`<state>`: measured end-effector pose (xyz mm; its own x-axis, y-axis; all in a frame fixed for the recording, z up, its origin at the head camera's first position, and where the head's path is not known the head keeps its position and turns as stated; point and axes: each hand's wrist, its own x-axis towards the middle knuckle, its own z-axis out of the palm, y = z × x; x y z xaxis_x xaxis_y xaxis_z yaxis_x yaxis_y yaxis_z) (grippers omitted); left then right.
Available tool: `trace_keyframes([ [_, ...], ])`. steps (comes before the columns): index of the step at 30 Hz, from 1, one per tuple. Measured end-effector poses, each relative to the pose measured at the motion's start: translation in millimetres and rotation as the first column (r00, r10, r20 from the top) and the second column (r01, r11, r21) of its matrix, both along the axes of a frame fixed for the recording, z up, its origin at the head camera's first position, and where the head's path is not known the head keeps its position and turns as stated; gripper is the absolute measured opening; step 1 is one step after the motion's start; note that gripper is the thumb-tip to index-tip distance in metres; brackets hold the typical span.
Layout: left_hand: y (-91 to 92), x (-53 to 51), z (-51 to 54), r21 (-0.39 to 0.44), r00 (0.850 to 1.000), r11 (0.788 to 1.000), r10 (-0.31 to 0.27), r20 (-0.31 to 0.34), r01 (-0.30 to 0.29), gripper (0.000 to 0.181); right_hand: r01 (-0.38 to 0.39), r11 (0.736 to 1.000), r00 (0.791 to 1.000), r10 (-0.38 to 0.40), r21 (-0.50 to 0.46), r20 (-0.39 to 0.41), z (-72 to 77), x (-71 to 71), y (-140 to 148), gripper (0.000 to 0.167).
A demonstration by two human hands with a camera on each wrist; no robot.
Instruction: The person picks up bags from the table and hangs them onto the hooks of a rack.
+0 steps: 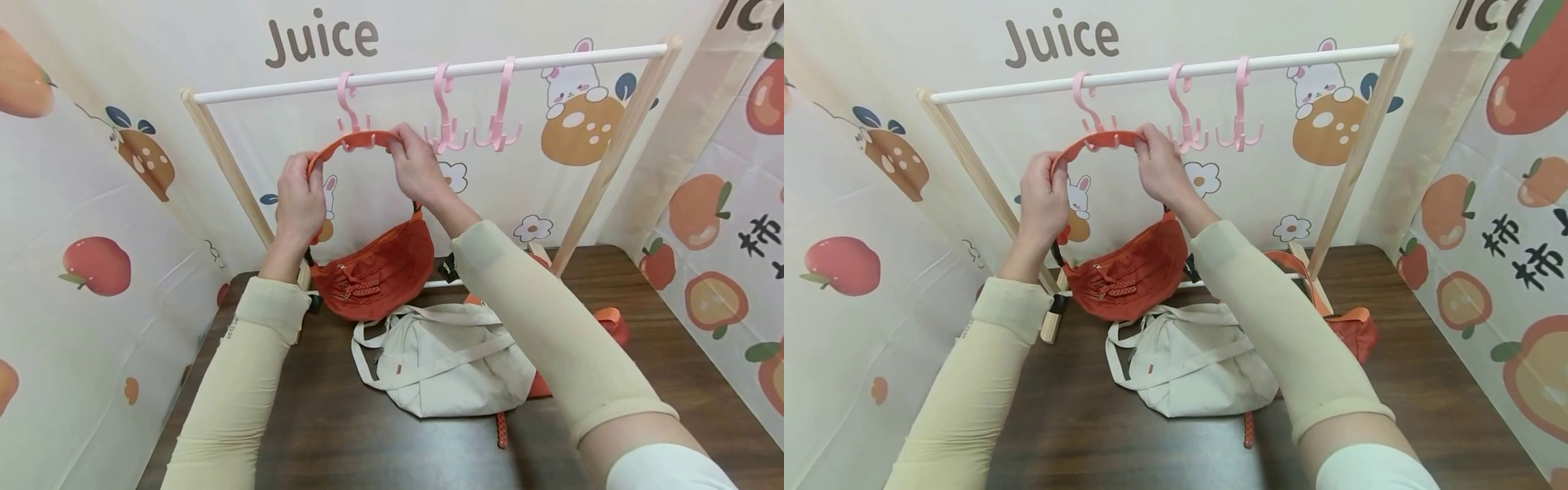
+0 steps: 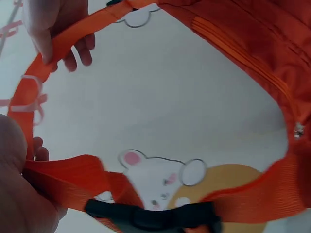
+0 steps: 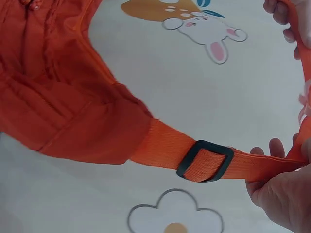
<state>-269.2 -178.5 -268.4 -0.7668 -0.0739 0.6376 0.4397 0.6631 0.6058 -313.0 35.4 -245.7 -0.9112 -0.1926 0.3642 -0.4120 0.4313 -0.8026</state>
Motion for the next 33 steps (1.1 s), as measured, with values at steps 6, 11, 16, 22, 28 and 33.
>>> trace_keyframes([
  [6, -7.6, -3.3, -19.8, 0.003, 0.997, 1.0, 0.017, 0.079, -0.017, 0.03, 0.0, 0.999, 1.0, -0.001, 0.053, 0.02, -17.1, -3.6, 6, 0.028],
  [11, -11.3, -3.7, -34.8, 0.009, 0.992, 1.0, 0.028, 0.119, -0.029, 0.028, -0.001, 0.995, 1.0, -0.001, 0.099, 0.023, -30.6, -3.7, 9, 0.031],
  [16, -13.1, -2.5, -45.4, 0.025, 0.992, 0.999, 0.023, 0.123, -0.026, 0.028, -0.017, 0.993, 1.0, 0.016, 0.113, 0.014, -44.7, -2.6, 14, 0.031],
  [22, -12.4, 2.2, -54.5, 0.06, 0.985, 0.997, 0.028, 0.173, -0.039, 0.039, -0.036, 0.991, 0.999, 0.037, 0.129, -0.005, -61.9, -1.1, 21, 0.034],
  [28, -13.5, 5.5, -63.8, 0.086, 0.988, 0.996, 0.011, 0.151, -0.025, 0.044, -0.05, 0.986, 0.998, 0.054, 0.156, -0.022, -73.9, 1.6, 28, 0.032],
  [33, -13.7, 10.1, -70.6, 0.081, 0.988, 0.997, 0.008, 0.157, -0.02, 0.05, -0.068, 0.985, 0.998, 0.069, 0.157, -0.005, -79.9, 6.9, 32, 0.033],
])
